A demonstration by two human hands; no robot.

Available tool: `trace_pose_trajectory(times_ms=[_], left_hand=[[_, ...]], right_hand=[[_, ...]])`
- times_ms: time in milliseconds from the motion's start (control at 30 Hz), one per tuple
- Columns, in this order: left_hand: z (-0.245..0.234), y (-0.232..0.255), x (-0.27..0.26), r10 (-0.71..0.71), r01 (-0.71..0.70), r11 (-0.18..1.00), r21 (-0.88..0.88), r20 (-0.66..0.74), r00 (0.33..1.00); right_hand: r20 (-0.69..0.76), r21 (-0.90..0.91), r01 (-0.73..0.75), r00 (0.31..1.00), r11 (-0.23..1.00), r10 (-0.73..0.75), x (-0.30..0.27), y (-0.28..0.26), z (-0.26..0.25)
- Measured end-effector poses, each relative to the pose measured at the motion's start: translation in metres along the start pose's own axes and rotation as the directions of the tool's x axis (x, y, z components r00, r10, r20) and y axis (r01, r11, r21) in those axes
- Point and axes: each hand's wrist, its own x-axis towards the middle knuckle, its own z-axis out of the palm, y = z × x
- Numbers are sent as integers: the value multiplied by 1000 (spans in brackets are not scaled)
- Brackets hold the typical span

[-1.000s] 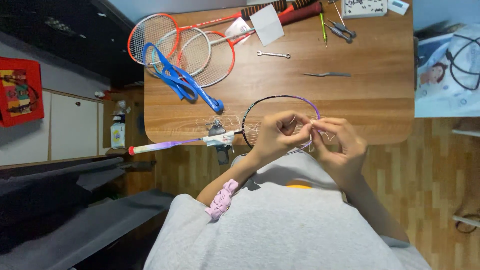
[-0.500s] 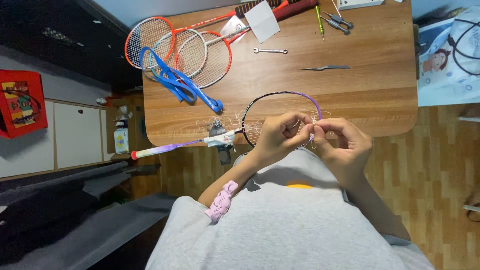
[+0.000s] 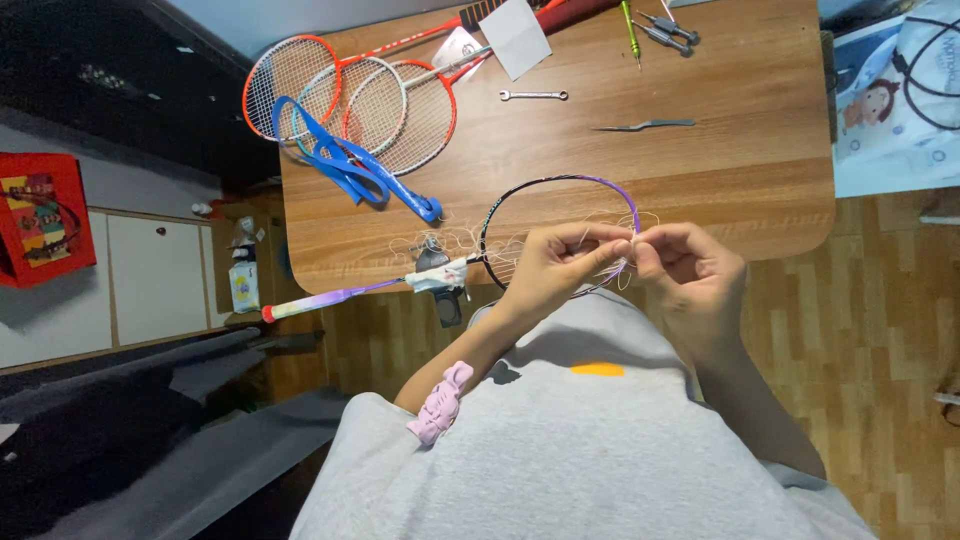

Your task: Threading and untangling strings for a badminton racket on a stringing jig.

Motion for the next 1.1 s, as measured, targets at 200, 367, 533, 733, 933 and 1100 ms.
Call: trace_pose_trajectory(times_ms=[200, 367, 533, 733, 933, 1100], left_hand=[[-1, 7, 3, 113, -113, 993, 45, 11, 994], [4, 6, 10, 129, -126, 991, -43, 90, 988], [1, -5, 16, -48, 69, 982, -176, 125, 991], [-10, -21, 22, -69, 129, 943, -306, 198, 978], [-5, -16, 24, -109, 139, 942, -305, 114, 988], [-2, -13, 20, -58, 59, 982, -181, 9, 998]], right_hand=[[159, 125, 57, 984, 991, -77, 4, -15, 2], [140, 77, 110, 983, 991, -119, 9, -2, -11], [131, 230, 8, 991, 973, -39, 10, 0, -11], [241, 545, -143, 970, 826, 10, 13, 29, -24], [323, 649, -331, 935, 685, 146, 17, 36, -30], [300, 592, -250, 951, 766, 78, 18, 30, -19]])
